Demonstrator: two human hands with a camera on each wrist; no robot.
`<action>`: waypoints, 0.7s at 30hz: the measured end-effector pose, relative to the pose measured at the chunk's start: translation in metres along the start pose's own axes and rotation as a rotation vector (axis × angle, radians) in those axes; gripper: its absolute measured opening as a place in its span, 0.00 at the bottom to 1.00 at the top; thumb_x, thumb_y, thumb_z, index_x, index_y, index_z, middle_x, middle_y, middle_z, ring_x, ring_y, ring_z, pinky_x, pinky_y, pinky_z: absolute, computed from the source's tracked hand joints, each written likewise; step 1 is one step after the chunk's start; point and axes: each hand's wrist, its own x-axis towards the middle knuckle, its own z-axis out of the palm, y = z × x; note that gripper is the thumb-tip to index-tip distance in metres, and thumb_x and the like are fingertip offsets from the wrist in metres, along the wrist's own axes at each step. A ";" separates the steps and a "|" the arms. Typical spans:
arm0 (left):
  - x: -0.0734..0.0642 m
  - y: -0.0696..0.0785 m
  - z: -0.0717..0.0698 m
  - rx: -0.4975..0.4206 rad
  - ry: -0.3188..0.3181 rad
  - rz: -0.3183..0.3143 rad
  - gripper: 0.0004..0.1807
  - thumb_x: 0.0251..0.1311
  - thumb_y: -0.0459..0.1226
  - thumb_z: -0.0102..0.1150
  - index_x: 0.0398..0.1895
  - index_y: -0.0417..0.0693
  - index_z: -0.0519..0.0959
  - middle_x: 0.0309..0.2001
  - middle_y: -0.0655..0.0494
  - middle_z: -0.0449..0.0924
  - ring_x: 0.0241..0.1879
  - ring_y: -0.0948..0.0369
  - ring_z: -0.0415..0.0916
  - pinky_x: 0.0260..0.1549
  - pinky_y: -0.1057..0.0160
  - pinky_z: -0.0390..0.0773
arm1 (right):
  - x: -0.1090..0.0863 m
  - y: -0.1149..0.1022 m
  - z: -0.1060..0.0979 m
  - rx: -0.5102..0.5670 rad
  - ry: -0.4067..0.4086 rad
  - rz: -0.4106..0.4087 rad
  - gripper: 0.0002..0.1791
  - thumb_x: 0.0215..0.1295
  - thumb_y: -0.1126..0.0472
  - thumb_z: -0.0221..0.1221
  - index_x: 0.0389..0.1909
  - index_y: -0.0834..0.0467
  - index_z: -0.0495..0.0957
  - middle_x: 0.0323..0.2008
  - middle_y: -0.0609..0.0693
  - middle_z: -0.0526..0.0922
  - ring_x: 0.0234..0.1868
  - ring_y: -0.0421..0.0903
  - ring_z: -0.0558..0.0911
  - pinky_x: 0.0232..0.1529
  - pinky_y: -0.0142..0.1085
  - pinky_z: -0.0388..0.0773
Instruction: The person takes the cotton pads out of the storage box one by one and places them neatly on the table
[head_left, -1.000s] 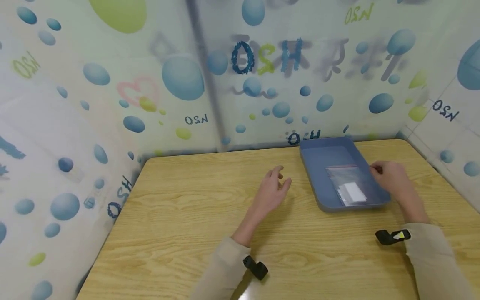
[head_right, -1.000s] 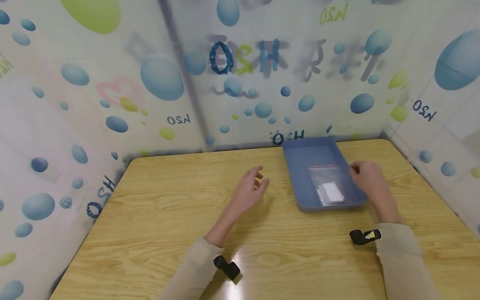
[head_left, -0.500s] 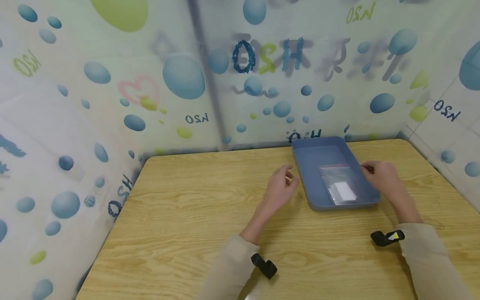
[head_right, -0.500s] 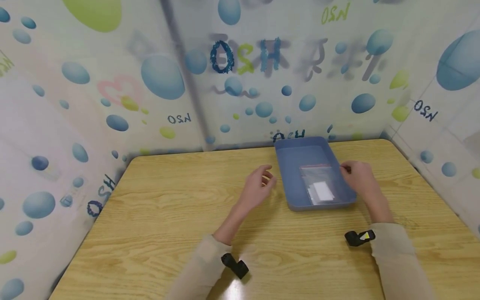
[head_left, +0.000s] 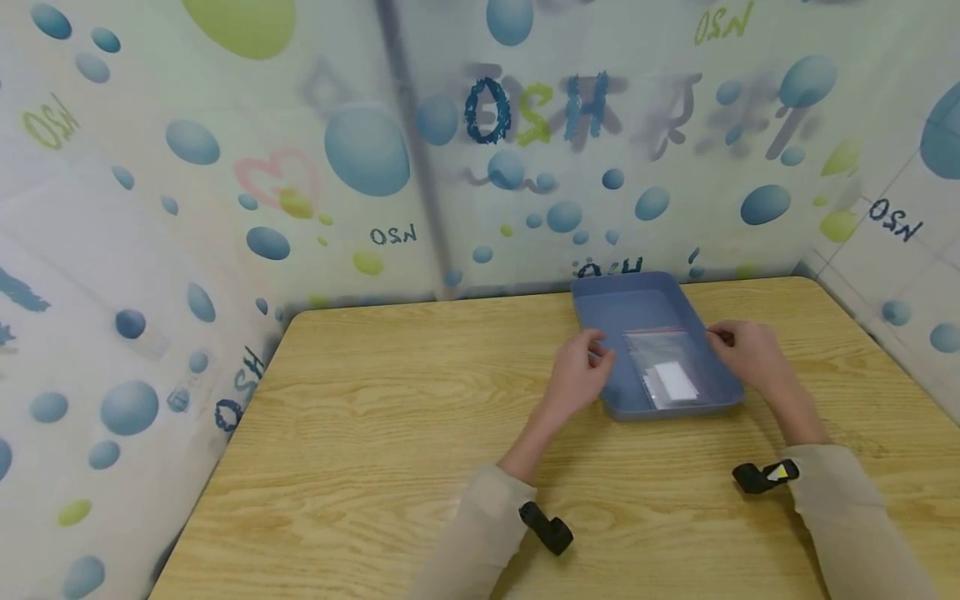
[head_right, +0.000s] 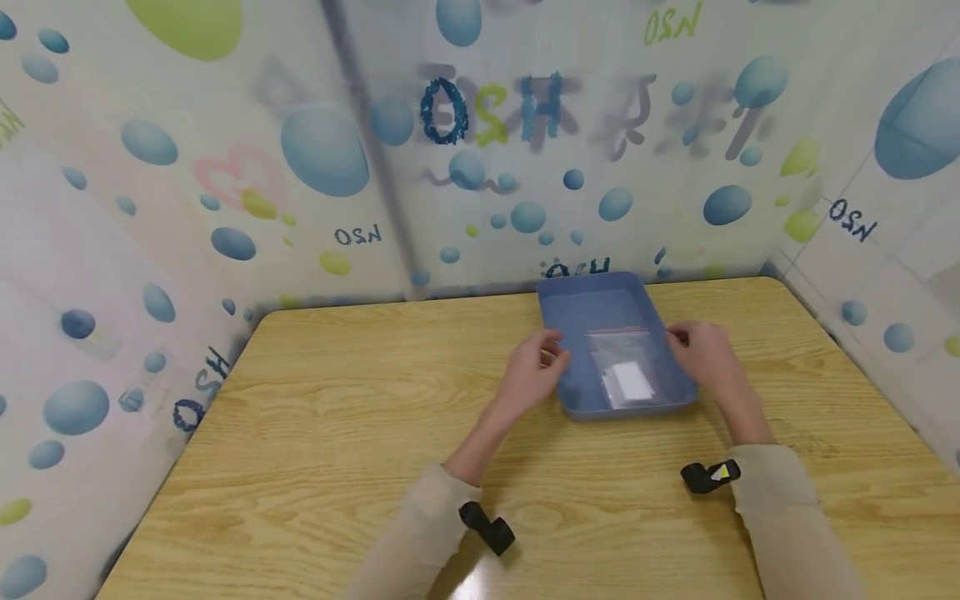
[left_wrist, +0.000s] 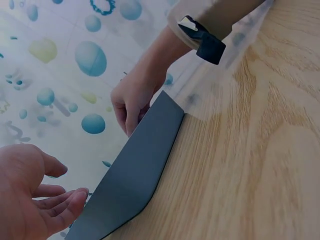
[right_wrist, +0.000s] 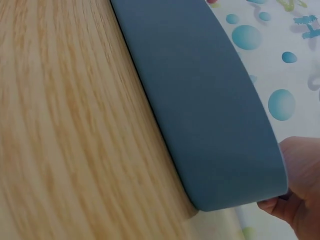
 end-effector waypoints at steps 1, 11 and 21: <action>0.000 0.000 0.001 -0.003 0.002 -0.003 0.18 0.71 0.34 0.58 0.59 0.33 0.76 0.41 0.48 0.82 0.35 0.63 0.79 0.31 0.72 0.77 | 0.000 -0.001 0.000 0.002 0.003 -0.002 0.11 0.69 0.69 0.59 0.41 0.77 0.82 0.32 0.67 0.84 0.31 0.59 0.82 0.31 0.49 0.77; 0.003 0.008 0.012 -0.017 -0.019 -0.021 0.17 0.70 0.32 0.58 0.58 0.33 0.77 0.40 0.47 0.83 0.35 0.62 0.80 0.31 0.72 0.76 | 0.002 -0.008 0.003 0.017 0.010 -0.001 0.11 0.69 0.69 0.59 0.41 0.77 0.82 0.32 0.68 0.84 0.30 0.58 0.81 0.32 0.52 0.78; 0.007 0.011 0.026 -0.013 -0.042 -0.129 0.20 0.70 0.36 0.58 0.60 0.35 0.75 0.40 0.52 0.83 0.36 0.64 0.80 0.32 0.71 0.77 | 0.002 -0.011 0.007 0.020 -0.013 0.013 0.12 0.70 0.69 0.58 0.42 0.78 0.81 0.34 0.69 0.84 0.32 0.60 0.82 0.34 0.54 0.79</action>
